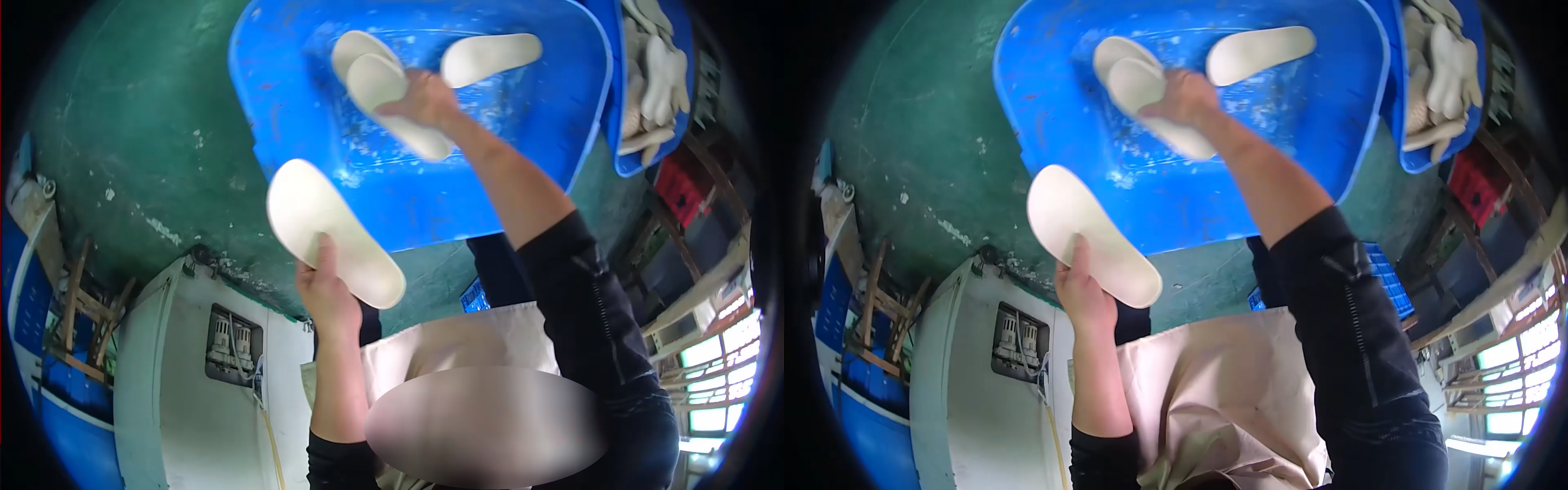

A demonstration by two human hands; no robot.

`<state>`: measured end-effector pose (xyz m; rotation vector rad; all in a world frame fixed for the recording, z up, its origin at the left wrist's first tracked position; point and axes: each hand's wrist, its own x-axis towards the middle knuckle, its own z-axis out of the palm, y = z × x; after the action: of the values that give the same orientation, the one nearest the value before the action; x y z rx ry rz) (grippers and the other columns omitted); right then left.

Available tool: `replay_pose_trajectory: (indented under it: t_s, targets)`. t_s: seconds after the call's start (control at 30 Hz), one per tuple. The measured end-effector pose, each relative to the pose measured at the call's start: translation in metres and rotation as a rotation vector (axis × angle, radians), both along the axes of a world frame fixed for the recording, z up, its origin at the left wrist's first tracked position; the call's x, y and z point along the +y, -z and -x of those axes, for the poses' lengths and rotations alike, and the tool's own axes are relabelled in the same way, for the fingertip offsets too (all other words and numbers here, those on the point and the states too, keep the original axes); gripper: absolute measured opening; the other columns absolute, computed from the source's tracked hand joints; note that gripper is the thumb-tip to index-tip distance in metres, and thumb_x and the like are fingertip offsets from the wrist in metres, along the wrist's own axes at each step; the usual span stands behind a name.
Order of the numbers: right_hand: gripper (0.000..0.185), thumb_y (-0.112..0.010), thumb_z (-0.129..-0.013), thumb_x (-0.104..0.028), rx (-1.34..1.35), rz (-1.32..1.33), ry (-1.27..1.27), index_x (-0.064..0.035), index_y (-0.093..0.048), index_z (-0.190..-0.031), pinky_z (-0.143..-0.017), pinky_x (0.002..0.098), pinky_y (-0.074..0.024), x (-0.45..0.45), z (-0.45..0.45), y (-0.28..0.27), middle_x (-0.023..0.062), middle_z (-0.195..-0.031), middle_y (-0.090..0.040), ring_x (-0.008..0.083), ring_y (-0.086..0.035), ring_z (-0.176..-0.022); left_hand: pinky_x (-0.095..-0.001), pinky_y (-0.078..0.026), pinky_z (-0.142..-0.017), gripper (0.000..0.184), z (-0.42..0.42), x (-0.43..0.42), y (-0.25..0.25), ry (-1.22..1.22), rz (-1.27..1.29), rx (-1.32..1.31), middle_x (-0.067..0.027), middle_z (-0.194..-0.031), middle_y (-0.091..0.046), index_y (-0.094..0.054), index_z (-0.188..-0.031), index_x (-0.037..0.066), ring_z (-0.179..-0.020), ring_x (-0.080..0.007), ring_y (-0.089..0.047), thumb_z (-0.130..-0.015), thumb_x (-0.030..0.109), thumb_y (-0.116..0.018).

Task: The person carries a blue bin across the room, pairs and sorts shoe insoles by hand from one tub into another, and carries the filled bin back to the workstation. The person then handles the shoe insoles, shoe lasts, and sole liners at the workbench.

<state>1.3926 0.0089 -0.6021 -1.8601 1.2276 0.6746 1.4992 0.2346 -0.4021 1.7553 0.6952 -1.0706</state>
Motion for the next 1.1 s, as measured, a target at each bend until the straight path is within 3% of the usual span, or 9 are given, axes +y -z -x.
replay_pose_trajectory:
  t_s: [0.07,0.13,0.4,0.5,0.63,0.77,0.8,0.97,1.1]
  targets:
    - [0.079,-0.081,-0.069,-0.061,-0.057,-0.418,0.115,-0.0053,-0.067,-0.124,-0.094,0.0406,-0.053,0.007,0.009,-0.053,0.0166,-0.119,-0.07,0.0273,-0.07,-0.104,-0.0358,-0.053,-0.088,0.039,0.003,-0.005,-0.003,-0.017,0.036,0.004,-0.0127,-0.119,-0.065,-0.055,-0.128,-0.002,-0.102,-0.0225,-0.065,-0.1,0.024,-0.061]
    - [0.078,-0.08,-0.075,-0.055,-0.339,-0.71,0.58,-0.0031,-0.063,-0.131,-0.098,0.0397,-0.0504,0.029,0.032,-0.12,0.015,-0.123,-0.068,0.0258,-0.065,-0.112,-0.0384,-0.052,-0.091,0.044,0.017,-0.003,-0.001,0.001,0.104,-0.019,-0.0152,-0.124,-0.062,-0.052,-0.131,-0.003,-0.108,-0.0254,-0.064,-0.102,0.028,-0.059]
    - [0.063,-0.076,-0.085,-0.031,-0.65,-1.042,1.216,0.0036,-0.056,-0.133,-0.097,0.0398,-0.0507,0.071,0.137,-0.287,0.0154,-0.124,-0.063,0.026,-0.062,-0.114,-0.0369,-0.049,-0.096,0.05,0.089,-0.052,-0.092,0.317,0.175,0.069,-0.0166,-0.131,-0.059,-0.05,-0.136,-0.004,-0.114,-0.0238,-0.06,-0.106,0.037,-0.047]
    - [0.07,-0.079,-0.082,-0.032,-0.7,-0.974,1.4,0.0012,-0.051,-0.138,-0.1,0.0403,-0.0491,0.092,0.172,-0.336,0.0142,-0.126,-0.062,0.0261,-0.061,-0.114,-0.0368,-0.047,-0.1,0.057,0.104,-0.064,-0.142,0.574,0.275,0.119,-0.0161,-0.137,-0.055,-0.044,-0.141,-0.005,-0.121,-0.0248,-0.057,-0.105,0.038,-0.049]
    - [0.083,-0.08,-0.081,-0.027,-0.956,-0.723,1.556,-0.0041,-0.035,-0.147,-0.104,0.0389,-0.0466,0.134,0.2,-0.395,0.0117,-0.135,-0.053,0.024,-0.051,-0.126,-0.0336,-0.048,-0.092,0.048,0.139,-0.065,-0.199,1.078,0.229,0.009,-0.0139,-0.123,-0.063,-0.058,-0.127,-0.007,-0.11,-0.0188,-0.059,-0.105,0.035,-0.051]
    - [0.062,-0.078,-0.085,-0.023,-1.014,-0.707,1.648,-0.0021,-0.049,-0.137,-0.098,0.0377,-0.051,0.164,0.245,-0.433,0.0088,-0.124,-0.062,0.0212,-0.061,-0.113,-0.0327,-0.049,-0.087,0.048,0.172,-0.062,-0.239,1.415,0.185,-0.107,-0.0124,-0.113,-0.068,-0.062,-0.119,-0.008,-0.102,-0.016,-0.061,-0.105,0.035,-0.05]
    - [0.063,-0.079,-0.085,-0.023,-1.018,-0.723,1.653,-0.002,-0.05,-0.136,-0.098,0.0373,-0.0508,0.169,0.264,-0.438,0.0089,-0.124,-0.063,0.0207,-0.062,-0.112,-0.0403,-0.05,-0.081,0.049,0.184,-0.049,-0.234,1.404,0.181,-0.118,-0.021,-0.104,-0.071,-0.067,-0.11,-0.005,-0.094,-0.029,-0.068,-0.101,0.041,-0.052]
    - [0.063,-0.082,-0.08,-0.021,-0.916,-0.562,1.592,0.0011,-0.054,-0.132,-0.096,0.0357,-0.0522,0.184,0.387,-0.473,0.0109,-0.12,-0.066,0.0208,-0.065,-0.108,-0.0273,-0.049,-0.067,0.036,0.248,-0.024,-0.274,1.681,0.176,0.048,-0.0039,-0.084,-0.067,-0.066,-0.123,0.002,-0.071,-0.0095,-0.059,-0.098,0.028,-0.064]
    - [0.06,-0.084,-0.075,-0.025,-0.722,-0.288,1.706,0.0014,-0.061,-0.124,-0.09,0.0366,-0.0556,0.21,0.516,-0.491,0.0121,-0.11,-0.07,0.0223,-0.069,-0.095,-0.0267,-0.053,-0.073,0.038,0.26,0.019,-0.244,1.684,0.096,0.086,-0.0093,-0.103,-0.073,-0.065,-0.128,0.003,-0.084,-0.0118,-0.067,-0.095,0.022,-0.068]
